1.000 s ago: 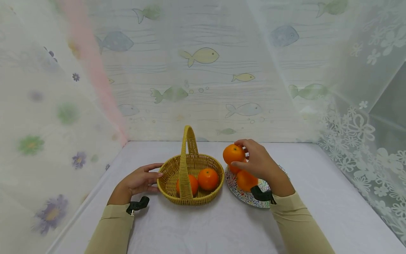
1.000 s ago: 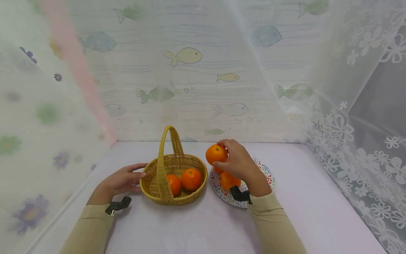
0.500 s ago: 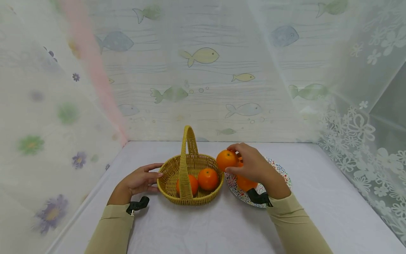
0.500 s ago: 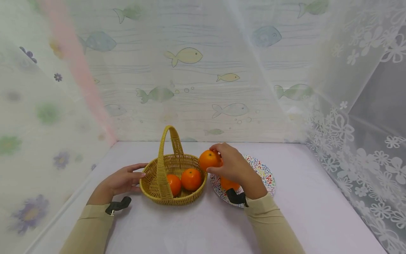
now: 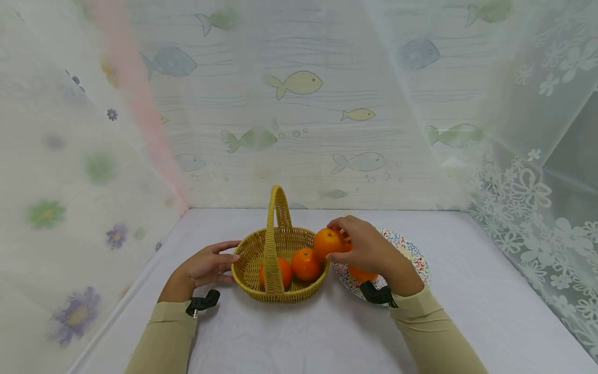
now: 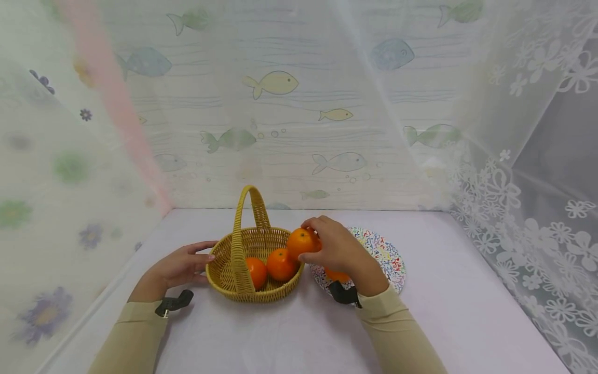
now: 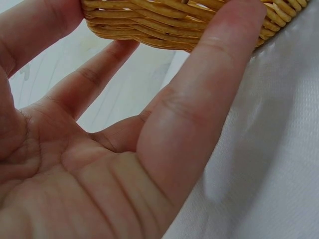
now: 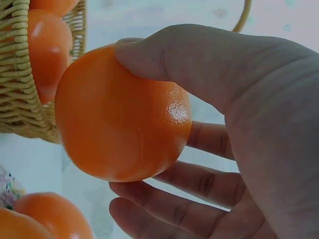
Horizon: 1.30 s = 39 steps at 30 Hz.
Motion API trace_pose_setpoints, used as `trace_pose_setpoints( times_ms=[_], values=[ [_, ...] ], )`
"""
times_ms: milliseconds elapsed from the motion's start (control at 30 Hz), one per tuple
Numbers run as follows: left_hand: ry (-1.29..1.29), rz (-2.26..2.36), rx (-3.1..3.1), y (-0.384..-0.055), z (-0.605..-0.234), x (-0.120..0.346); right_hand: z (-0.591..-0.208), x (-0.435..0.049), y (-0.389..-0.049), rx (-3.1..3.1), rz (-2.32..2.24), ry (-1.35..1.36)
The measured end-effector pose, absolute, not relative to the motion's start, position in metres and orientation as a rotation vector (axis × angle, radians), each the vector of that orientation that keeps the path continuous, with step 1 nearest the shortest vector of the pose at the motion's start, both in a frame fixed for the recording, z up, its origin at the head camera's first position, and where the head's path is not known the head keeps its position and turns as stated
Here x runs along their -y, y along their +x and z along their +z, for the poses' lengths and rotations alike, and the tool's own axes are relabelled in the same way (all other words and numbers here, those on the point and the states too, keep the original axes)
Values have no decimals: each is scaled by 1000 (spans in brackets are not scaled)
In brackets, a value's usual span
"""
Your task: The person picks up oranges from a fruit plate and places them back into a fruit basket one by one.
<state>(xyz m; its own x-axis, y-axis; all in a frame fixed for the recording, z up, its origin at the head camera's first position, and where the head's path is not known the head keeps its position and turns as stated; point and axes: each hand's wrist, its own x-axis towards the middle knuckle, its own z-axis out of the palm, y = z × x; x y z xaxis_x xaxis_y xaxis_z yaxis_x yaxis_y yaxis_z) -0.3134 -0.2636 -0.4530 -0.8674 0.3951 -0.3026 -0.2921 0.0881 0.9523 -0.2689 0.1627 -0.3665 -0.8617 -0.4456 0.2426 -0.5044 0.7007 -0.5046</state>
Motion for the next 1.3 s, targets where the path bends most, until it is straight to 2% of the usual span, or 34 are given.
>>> trace_pose_setpoints(
  times_ms=[1300],
  values=[
    [96,1819,-1900,-314,-453,264,-375,-140,-261,2815,737,877]
  ],
)
